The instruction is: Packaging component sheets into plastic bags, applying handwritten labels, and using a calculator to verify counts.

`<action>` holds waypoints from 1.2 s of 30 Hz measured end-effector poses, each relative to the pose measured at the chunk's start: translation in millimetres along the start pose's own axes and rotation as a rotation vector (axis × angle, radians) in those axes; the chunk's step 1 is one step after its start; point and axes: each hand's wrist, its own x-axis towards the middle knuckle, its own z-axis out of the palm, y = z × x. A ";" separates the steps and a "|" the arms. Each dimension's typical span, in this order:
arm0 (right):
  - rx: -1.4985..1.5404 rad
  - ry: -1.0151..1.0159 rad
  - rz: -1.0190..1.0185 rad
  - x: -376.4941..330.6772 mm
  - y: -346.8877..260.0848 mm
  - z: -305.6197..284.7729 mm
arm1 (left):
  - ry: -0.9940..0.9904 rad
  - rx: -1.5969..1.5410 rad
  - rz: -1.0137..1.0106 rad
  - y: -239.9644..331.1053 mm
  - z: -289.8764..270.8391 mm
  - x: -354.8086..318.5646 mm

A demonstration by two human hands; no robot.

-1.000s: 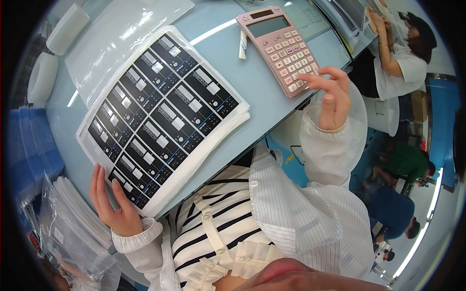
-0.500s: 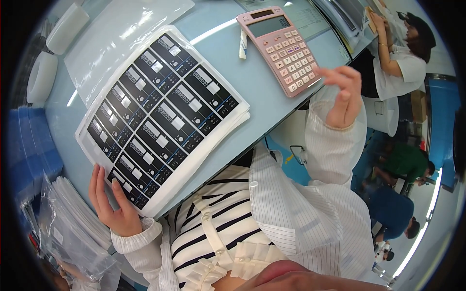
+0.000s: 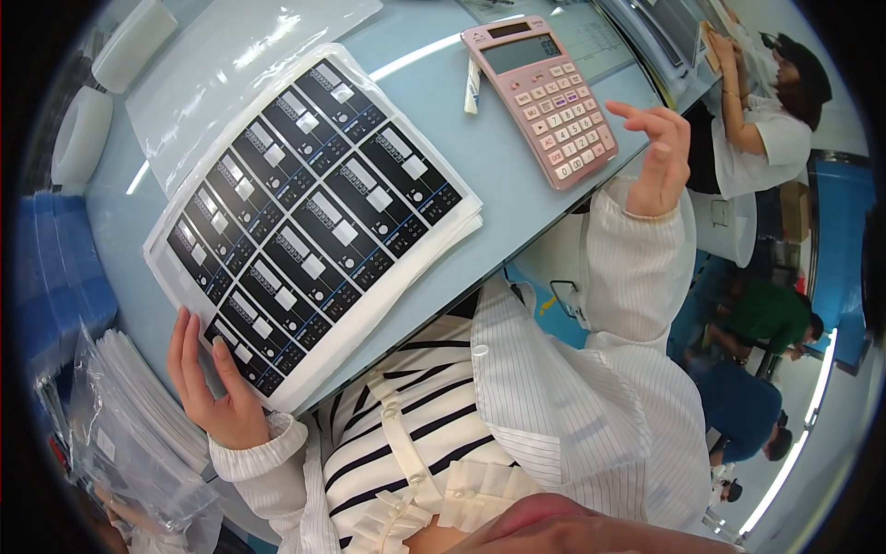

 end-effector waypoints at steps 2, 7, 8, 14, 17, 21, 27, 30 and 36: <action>-0.021 -0.016 -0.023 -4.9 -3.6 -6.9 | -0.001 0.008 0.005 -0.5 0.2 0.5; -0.006 -0.049 -0.030 -22.0 -21.4 -13.5 | 0.003 0.026 0.016 0.4 1.3 1.3; -0.009 -0.068 -0.020 -23.8 -28.4 -12.6 | 0.001 0.026 0.019 1.0 1.9 1.5; -0.077 -0.196 -0.004 -23.8 -35.5 -7.8 | 0.010 0.031 0.032 -0.9 2.2 0.3; -0.105 -0.243 0.003 -25.6 -32.5 -5.1 | 0.011 0.018 0.022 0.6 2.0 0.5; -0.023 -0.166 0.009 -22.9 -25.4 -5.3 | 0.009 0.030 0.025 0.7 1.0 -0.2; -0.108 -0.219 -0.065 -17.2 -26.2 3.2 | 0.007 0.020 0.024 0.4 2.1 -0.2; -0.026 -0.125 0.035 -22.9 -21.8 -6.0 | 0.008 0.026 0.019 -0.1 1.2 -0.9; -0.147 -0.058 -0.006 -27.2 -11.0 -21.2 | 0.007 0.023 0.027 -0.9 2.3 0.0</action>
